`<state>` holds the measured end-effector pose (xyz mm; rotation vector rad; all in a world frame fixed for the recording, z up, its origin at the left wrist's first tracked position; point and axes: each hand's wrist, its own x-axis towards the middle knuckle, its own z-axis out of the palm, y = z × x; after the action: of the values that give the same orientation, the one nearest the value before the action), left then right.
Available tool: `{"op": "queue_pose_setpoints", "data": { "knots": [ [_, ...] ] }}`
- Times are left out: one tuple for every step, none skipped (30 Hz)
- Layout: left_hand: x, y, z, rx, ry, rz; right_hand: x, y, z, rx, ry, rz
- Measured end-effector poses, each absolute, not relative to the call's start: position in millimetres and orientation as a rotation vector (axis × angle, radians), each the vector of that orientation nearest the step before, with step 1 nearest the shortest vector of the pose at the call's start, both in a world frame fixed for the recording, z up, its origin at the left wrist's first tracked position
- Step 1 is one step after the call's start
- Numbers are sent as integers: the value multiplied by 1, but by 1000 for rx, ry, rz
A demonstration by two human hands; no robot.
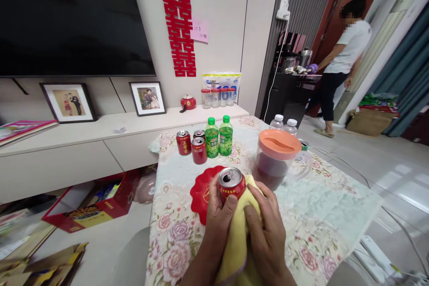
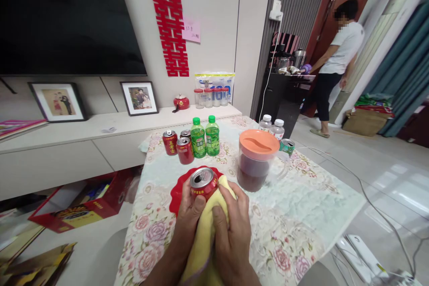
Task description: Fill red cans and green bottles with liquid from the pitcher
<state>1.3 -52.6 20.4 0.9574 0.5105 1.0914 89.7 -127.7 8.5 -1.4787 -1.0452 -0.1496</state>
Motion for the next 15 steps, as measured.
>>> {"op": "queue_pose_setpoints", "data": {
  "knots": [
    [1, -53, 21, 952, 531, 1064, 89, -129, 7, -1467, -1102, -254],
    [0, -55, 21, 944, 554, 1034, 89, -130, 6, -1447, -1150, -340],
    [0, -56, 21, 939, 571, 1007, 90, -131, 6, -1425, -1185, -400],
    [0, -58, 21, 942, 575, 991, 92, -132, 7, -1406, -1203, -434],
    [0, -60, 22, 948, 565, 976, 94, -133, 8, -1398, -1203, -434],
    [0, -62, 23, 956, 546, 964, 97, -134, 9, -1398, -1185, -405],
    [0, -63, 24, 963, 526, 958, 101, -135, 11, -1403, -1151, -353],
    [1, -64, 25, 970, 510, 960, 104, -136, 13, -1407, -1106, -284],
    [2, -64, 25, 979, 500, 971, 107, -136, 14, -1408, -1060, -197],
    [2, -64, 24, 989, 496, 989, 110, -136, 16, -1407, -1011, -98],
    [3, -64, 22, 1003, 494, 1009, 113, -135, 18, -1405, -963, 11],
    [3, -63, 20, 1019, 493, 1030, 115, -134, 20, -1401, -914, 117],
    [3, -63, 18, 1037, 489, 1049, 116, -133, 22, -1395, -867, 210],
    [4, -63, 16, 1056, 486, 1065, 117, -131, 25, -1383, -826, 279],
    [4, -63, 14, 1077, 489, 1079, 116, -129, 27, -1366, -795, 321]
  ]
}}
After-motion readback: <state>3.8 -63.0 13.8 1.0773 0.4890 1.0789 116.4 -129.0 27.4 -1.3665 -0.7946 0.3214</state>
